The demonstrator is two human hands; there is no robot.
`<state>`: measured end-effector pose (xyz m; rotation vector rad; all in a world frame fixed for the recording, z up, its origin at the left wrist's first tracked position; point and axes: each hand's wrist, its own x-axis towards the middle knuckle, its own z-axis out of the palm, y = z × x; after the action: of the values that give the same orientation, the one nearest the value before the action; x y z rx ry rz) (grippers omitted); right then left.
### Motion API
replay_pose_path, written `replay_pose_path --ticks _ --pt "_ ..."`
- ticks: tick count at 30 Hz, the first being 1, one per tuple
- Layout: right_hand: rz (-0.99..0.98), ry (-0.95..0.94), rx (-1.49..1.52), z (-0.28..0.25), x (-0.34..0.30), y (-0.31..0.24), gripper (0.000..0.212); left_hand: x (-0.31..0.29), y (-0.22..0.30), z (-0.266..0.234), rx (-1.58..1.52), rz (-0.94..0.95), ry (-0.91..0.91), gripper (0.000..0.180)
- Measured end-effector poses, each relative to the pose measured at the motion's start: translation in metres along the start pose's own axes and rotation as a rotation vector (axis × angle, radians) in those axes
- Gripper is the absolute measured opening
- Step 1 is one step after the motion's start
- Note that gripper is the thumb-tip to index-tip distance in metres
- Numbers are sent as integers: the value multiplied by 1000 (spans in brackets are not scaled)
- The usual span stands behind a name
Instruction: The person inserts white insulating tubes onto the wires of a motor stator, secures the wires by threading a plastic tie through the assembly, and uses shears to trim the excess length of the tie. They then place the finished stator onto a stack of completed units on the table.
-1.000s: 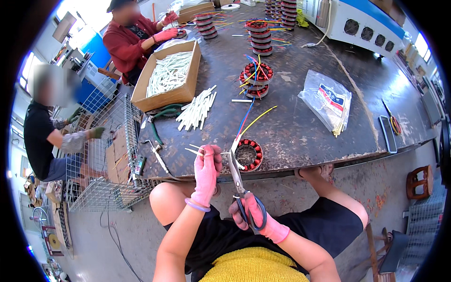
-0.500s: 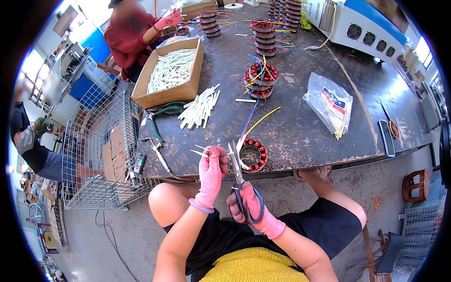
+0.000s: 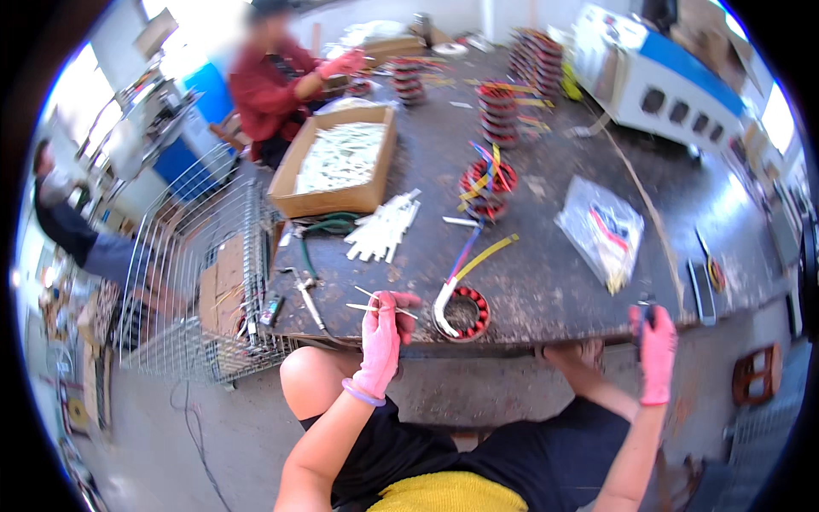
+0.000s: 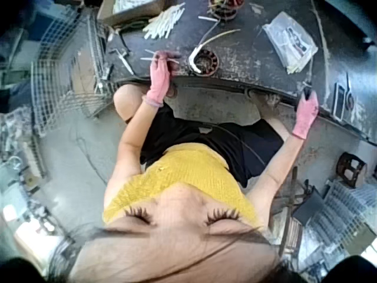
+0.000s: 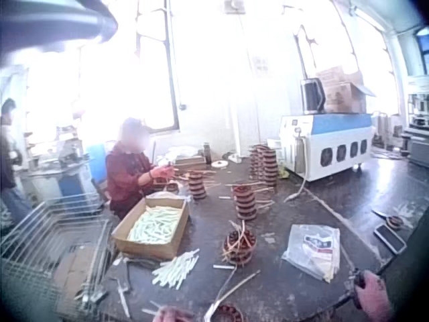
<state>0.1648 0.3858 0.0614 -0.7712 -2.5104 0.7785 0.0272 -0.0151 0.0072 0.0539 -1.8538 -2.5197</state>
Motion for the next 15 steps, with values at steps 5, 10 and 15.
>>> replay_pose_path --ticks 5,10,15 --pt "229 -10 -476 -35 115 125 48 27 69 -59 78 103 134 33" --pt "216 -33 -639 -11 167 187 56 87 126 -183 234 143 352 33" --pt "-129 286 -591 -17 164 211 39 203 127 -253 552 80 334 28"
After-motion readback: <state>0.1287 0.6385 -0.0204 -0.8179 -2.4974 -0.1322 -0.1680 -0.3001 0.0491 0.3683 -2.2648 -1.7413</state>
